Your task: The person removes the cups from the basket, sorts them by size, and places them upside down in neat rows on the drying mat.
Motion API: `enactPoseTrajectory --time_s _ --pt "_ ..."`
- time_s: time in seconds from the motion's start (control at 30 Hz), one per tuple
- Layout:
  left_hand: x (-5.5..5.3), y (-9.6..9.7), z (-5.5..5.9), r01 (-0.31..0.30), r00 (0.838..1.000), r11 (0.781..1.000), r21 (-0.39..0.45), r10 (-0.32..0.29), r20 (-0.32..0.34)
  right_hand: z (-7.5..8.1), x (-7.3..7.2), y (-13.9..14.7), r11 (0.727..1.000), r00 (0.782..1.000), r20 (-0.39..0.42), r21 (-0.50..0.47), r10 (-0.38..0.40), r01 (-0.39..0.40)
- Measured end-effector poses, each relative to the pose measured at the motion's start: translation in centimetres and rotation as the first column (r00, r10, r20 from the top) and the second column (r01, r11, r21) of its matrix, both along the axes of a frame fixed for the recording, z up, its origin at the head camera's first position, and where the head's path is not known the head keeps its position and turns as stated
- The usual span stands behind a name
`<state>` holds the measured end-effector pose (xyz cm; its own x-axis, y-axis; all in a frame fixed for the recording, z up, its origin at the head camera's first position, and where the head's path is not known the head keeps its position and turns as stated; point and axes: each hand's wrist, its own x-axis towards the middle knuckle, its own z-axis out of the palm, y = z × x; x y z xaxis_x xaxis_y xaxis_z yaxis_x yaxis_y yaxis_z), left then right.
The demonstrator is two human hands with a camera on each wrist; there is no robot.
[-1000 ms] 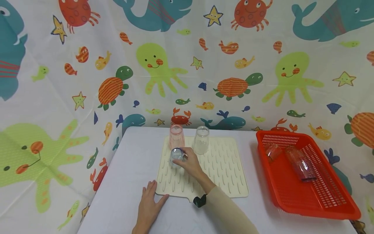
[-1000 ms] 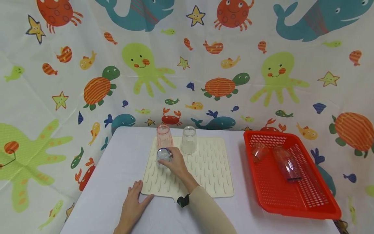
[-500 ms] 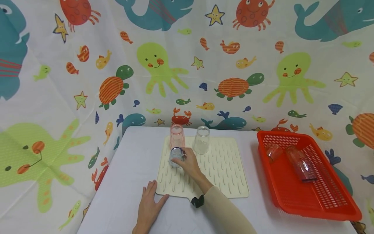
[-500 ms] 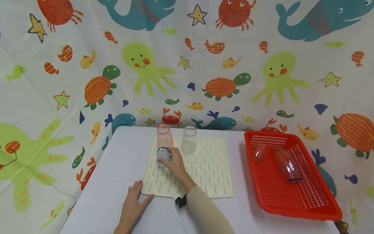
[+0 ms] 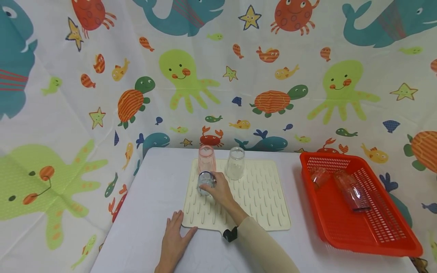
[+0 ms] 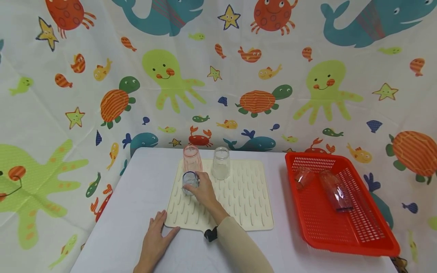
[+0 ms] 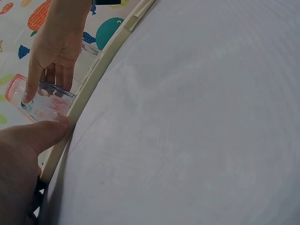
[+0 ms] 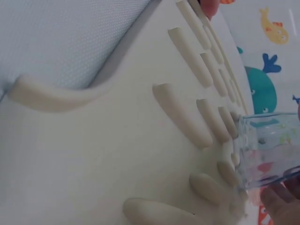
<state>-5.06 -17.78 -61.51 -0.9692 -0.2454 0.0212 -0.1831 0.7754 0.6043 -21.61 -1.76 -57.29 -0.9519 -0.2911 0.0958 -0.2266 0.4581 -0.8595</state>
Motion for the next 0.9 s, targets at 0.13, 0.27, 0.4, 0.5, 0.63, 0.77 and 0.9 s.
enactPoseTrajectory --time_s 0.13,0.27,0.4,0.5,0.63,0.77,0.9 --pt "0.0 0.1 -0.1 0.000 1.000 1.000 0.014 0.001 -0.010 0.0 0.0 0.2 1.000 1.000 0.007 0.026 -0.009 0.009" --pt "-0.1 0.1 -0.2 -0.002 1.000 1.000 0.016 0.002 -0.025 0.0 -0.1 0.3 0.999 1.000 0.000 0.038 -0.017 0.017" --pt "-0.1 0.0 -0.2 -0.003 1.000 1.000 0.018 0.003 -0.021 0.3 -0.1 0.6 0.999 1.000 -0.021 0.031 -0.013 0.014" --pt "-0.1 0.0 -0.3 -0.005 1.000 1.000 0.019 0.005 -0.016 0.8 0.0 0.8 0.999 0.999 -0.035 0.036 0.000 0.001" --pt "0.0 0.0 -0.4 -0.004 1.000 1.000 0.015 0.005 -0.019 1.5 0.1 1.2 0.999 0.998 -0.061 0.033 0.017 -0.015" --pt "0.0 -0.1 -0.3 -0.006 0.999 1.000 0.019 0.006 -0.032 2.4 0.4 1.4 0.999 0.996 -0.091 0.037 0.023 -0.019" --pt "0.0 -0.1 -0.3 -0.007 0.999 1.000 0.013 0.008 -0.046 3.6 0.8 1.8 0.999 0.993 -0.115 0.033 0.027 -0.024"
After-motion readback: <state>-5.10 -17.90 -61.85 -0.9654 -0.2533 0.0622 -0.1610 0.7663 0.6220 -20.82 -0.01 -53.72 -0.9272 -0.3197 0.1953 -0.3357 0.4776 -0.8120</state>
